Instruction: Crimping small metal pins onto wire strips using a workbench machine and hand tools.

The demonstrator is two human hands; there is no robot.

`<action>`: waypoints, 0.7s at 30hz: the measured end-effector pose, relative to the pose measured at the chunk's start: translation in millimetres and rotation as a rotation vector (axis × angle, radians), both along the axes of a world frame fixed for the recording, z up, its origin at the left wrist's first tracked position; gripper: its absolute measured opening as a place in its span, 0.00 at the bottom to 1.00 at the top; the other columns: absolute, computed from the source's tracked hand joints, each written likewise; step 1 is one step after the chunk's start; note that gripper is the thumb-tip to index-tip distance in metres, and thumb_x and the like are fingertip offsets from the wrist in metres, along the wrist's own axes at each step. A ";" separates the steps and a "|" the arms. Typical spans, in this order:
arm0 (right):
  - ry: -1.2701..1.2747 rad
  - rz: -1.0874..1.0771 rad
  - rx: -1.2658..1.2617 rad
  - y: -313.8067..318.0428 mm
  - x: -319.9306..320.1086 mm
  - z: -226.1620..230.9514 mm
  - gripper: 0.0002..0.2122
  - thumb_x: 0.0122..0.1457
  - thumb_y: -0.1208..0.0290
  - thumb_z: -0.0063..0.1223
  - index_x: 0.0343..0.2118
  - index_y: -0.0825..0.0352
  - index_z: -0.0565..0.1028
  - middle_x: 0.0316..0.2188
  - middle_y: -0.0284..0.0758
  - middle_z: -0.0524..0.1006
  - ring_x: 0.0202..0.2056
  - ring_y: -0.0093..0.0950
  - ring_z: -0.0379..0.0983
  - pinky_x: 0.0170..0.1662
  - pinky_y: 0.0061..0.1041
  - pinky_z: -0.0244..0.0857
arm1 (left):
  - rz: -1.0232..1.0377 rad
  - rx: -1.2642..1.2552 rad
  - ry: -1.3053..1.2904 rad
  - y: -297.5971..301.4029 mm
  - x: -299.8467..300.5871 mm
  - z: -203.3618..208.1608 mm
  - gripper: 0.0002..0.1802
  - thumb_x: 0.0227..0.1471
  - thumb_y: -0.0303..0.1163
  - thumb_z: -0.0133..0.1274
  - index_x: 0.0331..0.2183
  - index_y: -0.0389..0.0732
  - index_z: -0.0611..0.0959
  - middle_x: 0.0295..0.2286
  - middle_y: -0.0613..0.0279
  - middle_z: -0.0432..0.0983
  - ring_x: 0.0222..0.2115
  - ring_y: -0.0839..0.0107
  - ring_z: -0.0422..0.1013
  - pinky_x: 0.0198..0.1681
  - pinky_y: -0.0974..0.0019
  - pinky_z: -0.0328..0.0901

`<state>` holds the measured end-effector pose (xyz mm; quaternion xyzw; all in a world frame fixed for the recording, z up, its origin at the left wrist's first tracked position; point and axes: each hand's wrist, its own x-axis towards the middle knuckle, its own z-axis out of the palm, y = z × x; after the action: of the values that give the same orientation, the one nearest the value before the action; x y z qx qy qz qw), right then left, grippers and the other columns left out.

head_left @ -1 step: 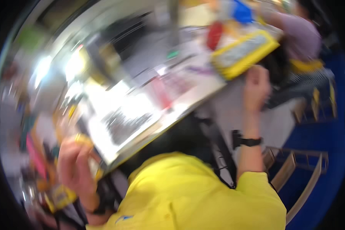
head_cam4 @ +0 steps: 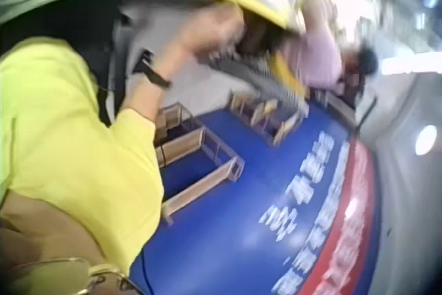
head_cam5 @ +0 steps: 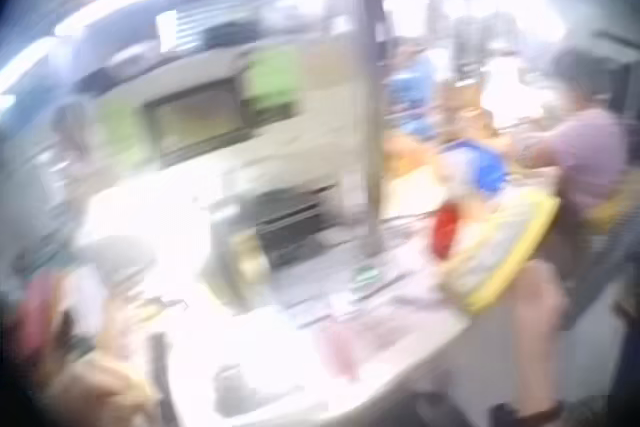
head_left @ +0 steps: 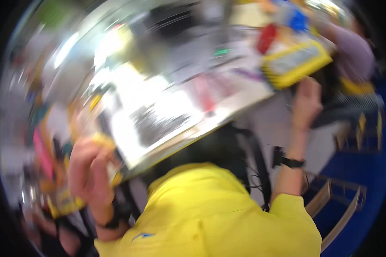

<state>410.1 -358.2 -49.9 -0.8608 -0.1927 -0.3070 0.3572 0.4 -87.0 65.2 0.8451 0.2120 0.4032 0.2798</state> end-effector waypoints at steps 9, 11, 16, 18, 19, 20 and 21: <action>0.705 1.325 0.010 6.8 -37.9 107.3 0.18 0.78 0.62 0.45 0.52 0.74 0.80 0.31 0.35 0.74 0.32 0.21 0.68 0.37 0.21 0.57 | 0.049 -0.294 -0.216 27.8 -120.8 54.1 0.09 0.71 0.27 0.53 0.45 0.30 0.81 0.35 0.53 0.82 0.22 0.72 0.75 0.25 0.73 0.65; 0.914 1.642 -0.113 53.9 -86.3 109.0 0.17 0.74 0.63 0.51 0.50 0.75 0.80 0.26 0.35 0.74 0.27 0.21 0.69 0.34 0.21 0.59 | 0.094 -0.367 -0.272 36.1 -135.9 57.9 0.08 0.69 0.26 0.56 0.43 0.30 0.84 0.33 0.54 0.84 0.23 0.74 0.77 0.26 0.72 0.68; 1.289 1.748 -0.755 139.3 -203.0 129.8 0.14 0.70 0.74 0.53 0.52 0.79 0.79 0.31 0.39 0.83 0.30 0.20 0.76 0.36 0.18 0.68 | 0.011 -0.359 -0.379 62.7 -134.2 51.9 0.09 0.68 0.29 0.59 0.41 0.32 0.87 0.32 0.58 0.87 0.25 0.77 0.81 0.27 0.72 0.71; 1.250 1.836 -0.785 148.0 -219.8 122.4 0.15 0.73 0.73 0.55 0.54 0.80 0.78 0.31 0.38 0.83 0.31 0.19 0.75 0.37 0.18 0.68 | 0.130 -0.256 -0.207 59.1 -115.7 68.9 0.09 0.65 0.30 0.61 0.39 0.33 0.89 0.29 0.59 0.87 0.24 0.75 0.81 0.28 0.72 0.73; 1.185 1.884 -0.886 156.8 -226.8 127.1 0.16 0.74 0.71 0.54 0.56 0.79 0.77 0.33 0.35 0.83 0.31 0.20 0.74 0.37 0.20 0.68 | 0.157 -0.245 -0.220 63.3 -111.1 72.5 0.09 0.65 0.30 0.61 0.39 0.33 0.89 0.29 0.59 0.87 0.24 0.75 0.81 0.28 0.72 0.73; 1.132 1.904 -0.982 163.6 -235.1 129.3 0.18 0.75 0.68 0.54 0.58 0.78 0.75 0.35 0.33 0.83 0.32 0.21 0.74 0.38 0.22 0.68 | 0.221 0.049 -0.158 67.8 -105.3 72.1 0.09 0.63 0.31 0.62 0.38 0.34 0.89 0.28 0.60 0.87 0.23 0.76 0.81 0.28 0.72 0.74; 1.122 1.938 -0.980 169.2 -247.4 127.1 0.18 0.73 0.71 0.56 0.59 0.77 0.74 0.32 0.31 0.82 0.30 0.20 0.73 0.36 0.22 0.68 | 0.278 0.336 -0.089 72.5 -103.5 69.4 0.09 0.62 0.32 0.63 0.36 0.35 0.90 0.27 0.60 0.87 0.22 0.76 0.81 0.28 0.72 0.74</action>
<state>162.7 -189.0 77.1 -0.4175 -0.6688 0.6052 0.1097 -103.1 -14.5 134.6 0.8237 0.2439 0.5047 0.0859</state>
